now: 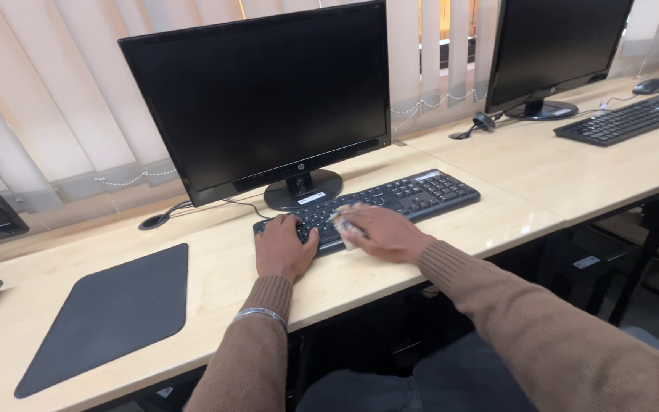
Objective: The person cleans a keyboard and a mousepad with a cloth.
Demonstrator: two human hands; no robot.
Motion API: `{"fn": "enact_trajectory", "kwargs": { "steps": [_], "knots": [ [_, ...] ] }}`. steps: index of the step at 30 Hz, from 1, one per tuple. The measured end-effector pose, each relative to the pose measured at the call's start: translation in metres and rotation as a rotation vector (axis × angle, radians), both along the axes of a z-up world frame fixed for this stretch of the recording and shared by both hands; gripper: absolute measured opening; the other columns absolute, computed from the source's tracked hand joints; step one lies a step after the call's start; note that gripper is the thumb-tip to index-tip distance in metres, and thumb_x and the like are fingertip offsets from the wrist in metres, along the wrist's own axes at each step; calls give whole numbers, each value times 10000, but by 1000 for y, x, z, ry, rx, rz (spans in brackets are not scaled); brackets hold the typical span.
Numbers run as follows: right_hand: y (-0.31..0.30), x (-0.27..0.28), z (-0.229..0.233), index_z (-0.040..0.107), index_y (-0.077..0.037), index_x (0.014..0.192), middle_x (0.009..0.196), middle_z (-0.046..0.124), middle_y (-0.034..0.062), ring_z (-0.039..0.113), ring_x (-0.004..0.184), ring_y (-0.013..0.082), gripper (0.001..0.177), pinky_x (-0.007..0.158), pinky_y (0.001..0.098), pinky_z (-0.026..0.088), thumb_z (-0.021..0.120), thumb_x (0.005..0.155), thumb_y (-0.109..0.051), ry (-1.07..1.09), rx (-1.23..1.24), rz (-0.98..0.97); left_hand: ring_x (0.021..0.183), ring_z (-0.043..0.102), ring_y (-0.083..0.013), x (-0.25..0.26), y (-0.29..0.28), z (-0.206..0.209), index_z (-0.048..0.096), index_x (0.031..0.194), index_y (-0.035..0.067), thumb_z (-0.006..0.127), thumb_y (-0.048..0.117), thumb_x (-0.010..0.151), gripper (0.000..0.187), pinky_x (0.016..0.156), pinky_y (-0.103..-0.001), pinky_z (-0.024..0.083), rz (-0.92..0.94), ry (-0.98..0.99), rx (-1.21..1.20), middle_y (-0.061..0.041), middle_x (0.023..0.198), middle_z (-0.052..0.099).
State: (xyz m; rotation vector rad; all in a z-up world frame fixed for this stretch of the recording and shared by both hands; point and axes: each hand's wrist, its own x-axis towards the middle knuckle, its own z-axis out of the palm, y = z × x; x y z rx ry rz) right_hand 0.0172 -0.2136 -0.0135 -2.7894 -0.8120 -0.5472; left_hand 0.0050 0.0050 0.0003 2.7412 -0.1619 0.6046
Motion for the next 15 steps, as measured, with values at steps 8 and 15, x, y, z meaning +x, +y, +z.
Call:
{"fn": "enact_trajectory", "kwargs": {
  "steps": [8,15],
  "knots": [
    [35,18,1,355,-11,1532,1624,320,167,261,1525,306,717,1257,421,198,265,1050,-534,56,-76,-220,1271,535,-206,1,-1,-4,660,1275,104,563,516,937,542,1104,-430,388,5,9,24,-76,1322,630],
    [-7,7,1,409,-73,1513,1604,375,113,271,1531,269,697,1236,419,195,279,996,-523,91,-37,75,1290,524,-212,3,2,-8,654,1283,111,566,526,939,547,1107,-431,388,-10,-4,10,-79,1348,614]
  ]
}}
